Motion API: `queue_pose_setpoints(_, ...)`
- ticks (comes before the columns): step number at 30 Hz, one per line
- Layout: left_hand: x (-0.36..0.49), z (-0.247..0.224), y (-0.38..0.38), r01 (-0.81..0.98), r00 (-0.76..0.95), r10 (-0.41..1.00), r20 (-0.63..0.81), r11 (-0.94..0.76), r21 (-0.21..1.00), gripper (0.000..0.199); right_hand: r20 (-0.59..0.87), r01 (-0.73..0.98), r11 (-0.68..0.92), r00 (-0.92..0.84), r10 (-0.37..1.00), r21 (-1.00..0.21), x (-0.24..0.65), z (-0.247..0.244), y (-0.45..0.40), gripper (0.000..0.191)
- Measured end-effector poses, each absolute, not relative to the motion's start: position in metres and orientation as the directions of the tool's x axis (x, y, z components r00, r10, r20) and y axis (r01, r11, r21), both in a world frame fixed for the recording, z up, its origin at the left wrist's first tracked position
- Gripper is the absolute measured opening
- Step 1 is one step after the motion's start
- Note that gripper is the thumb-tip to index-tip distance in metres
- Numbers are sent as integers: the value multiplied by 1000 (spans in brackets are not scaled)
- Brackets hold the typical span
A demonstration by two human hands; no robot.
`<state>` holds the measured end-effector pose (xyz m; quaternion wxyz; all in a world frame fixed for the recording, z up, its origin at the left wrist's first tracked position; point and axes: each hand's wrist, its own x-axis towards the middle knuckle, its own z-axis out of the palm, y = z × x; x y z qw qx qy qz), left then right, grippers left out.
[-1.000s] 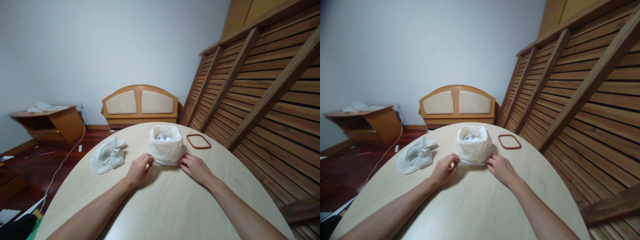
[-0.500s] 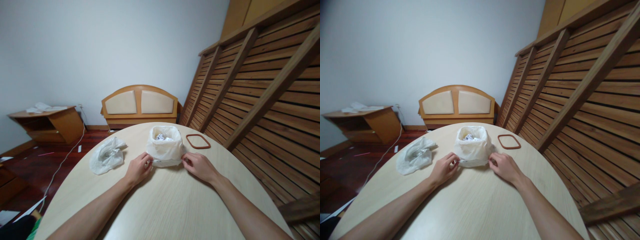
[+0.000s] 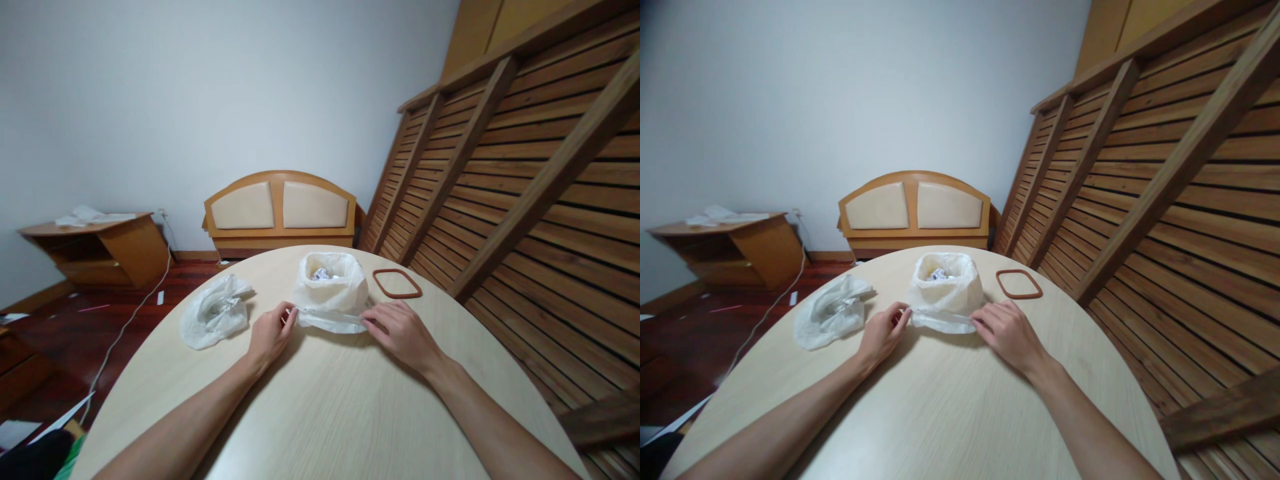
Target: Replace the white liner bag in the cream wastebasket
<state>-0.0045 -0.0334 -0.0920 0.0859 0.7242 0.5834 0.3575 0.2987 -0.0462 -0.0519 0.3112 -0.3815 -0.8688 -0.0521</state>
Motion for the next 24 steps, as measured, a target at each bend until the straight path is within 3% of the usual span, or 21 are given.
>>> queue_pose_setpoints(11, -4, -92, -31, 633, -66, 920, 387, -261, 728, 22, 762, 792, 611, -387, 520, -15, 282, -54, -53, 17)
queue_pose_setpoints(24, -5, -92, -30, 578, -63, 819, 570, -436, 690, 21, 827, 809, 583, -377, 417, 75, 264, -52, -46, 13)
